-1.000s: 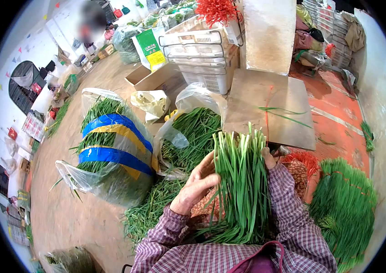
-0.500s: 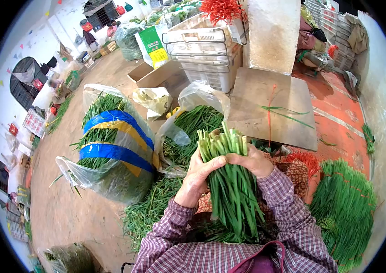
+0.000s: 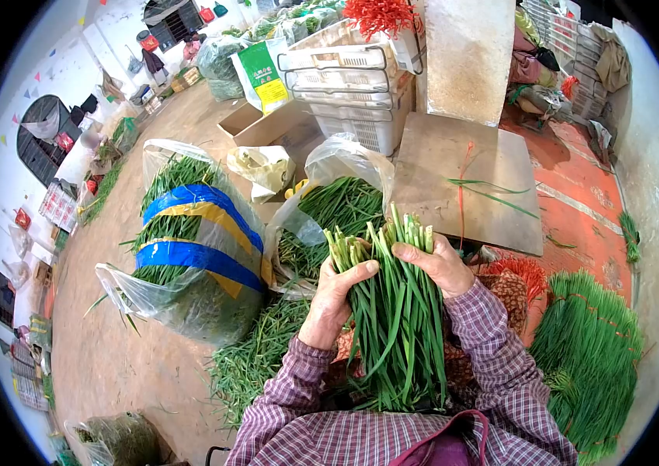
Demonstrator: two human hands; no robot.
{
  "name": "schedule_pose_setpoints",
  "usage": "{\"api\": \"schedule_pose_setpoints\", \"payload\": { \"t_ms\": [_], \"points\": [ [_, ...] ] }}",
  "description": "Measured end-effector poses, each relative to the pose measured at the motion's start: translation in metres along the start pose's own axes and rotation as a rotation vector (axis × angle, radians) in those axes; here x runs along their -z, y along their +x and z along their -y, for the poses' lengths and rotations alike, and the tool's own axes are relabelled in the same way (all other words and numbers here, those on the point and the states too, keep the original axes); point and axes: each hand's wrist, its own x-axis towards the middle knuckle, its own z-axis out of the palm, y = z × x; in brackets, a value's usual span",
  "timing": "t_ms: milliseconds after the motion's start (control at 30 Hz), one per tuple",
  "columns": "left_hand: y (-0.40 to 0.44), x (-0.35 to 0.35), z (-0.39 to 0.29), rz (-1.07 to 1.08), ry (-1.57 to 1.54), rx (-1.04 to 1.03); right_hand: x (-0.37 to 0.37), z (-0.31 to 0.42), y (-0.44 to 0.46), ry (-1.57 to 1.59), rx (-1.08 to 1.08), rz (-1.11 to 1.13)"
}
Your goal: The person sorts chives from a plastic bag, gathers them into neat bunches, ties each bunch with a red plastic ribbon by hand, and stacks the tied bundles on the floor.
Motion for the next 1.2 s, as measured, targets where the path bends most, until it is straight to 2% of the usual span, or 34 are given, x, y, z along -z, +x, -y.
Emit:
{"api": "schedule_pose_setpoints", "payload": {
  "t_ms": [100,167,233,267,367,400,500,633,700,733,800,867,933,967,1033,1067,1133,1167,1200],
  "points": [
    [-0.001,-0.007,-0.002,0.034,0.048,-0.006,-0.008,0.004,0.004,-0.023,0.102,0.101],
    [-0.002,-0.012,-0.005,0.027,0.051,-0.017,-0.007,0.001,0.011,-0.024,0.091,0.119],
    [-0.001,-0.013,-0.003,0.005,0.081,-0.021,-0.003,0.001,0.017,-0.3,0.145,0.045],
    [0.0,-0.014,-0.001,-0.009,0.116,-0.051,-0.002,0.001,0.019,-0.3,0.145,0.043],
    [-0.001,-0.012,0.0,-0.018,0.022,-0.02,0.003,0.002,0.026,-0.205,0.034,0.033],
    [-0.002,-0.013,0.0,-0.055,-0.003,-0.039,0.004,-0.002,0.024,-0.059,-0.01,0.007],
    [0.0,-0.006,-0.001,-0.046,-0.017,-0.04,0.004,0.001,0.017,0.116,-0.063,-0.068],
    [0.006,0.007,0.005,-0.011,-0.086,0.004,0.004,0.002,0.016,0.169,-0.075,-0.057],
    [0.008,0.015,0.004,0.071,-0.246,0.092,0.012,0.009,0.017,0.141,-0.099,-0.052],
    [0.011,0.02,0.004,0.139,-0.323,0.045,0.019,0.011,0.018,0.114,-0.123,-0.042],
    [0.011,0.028,-0.006,0.24,-0.458,-0.012,0.044,0.012,0.018,0.144,-0.025,-0.199],
    [0.011,0.046,-0.013,0.341,-0.556,-0.017,0.058,0.048,0.01,0.105,0.094,-0.327],
    [0.007,0.051,-0.018,0.381,-0.635,-0.002,0.08,0.073,0.012,-0.193,0.215,-0.379],
    [0.007,0.049,-0.019,0.343,-0.56,-0.01,0.078,0.077,0.011,-0.19,0.218,-0.373],
    [0.006,0.04,-0.016,0.321,-0.586,0.025,0.066,0.083,0.007,-0.509,0.203,-0.388],
    [0.006,0.035,-0.014,0.311,-0.541,0.024,0.052,0.082,0.005,-0.453,0.13,-0.292],
    [0.006,0.025,-0.009,0.311,-0.465,0.007,0.016,0.068,0.008,-0.336,0.125,-0.147],
    [0.006,0.021,-0.007,0.302,-0.428,-0.002,0.008,0.058,0.014,-0.35,0.074,-0.025],
    [0.005,0.018,-0.007,0.259,-0.375,-0.011,-0.006,0.051,0.017,-0.353,-0.012,0.004]
  ]
}}
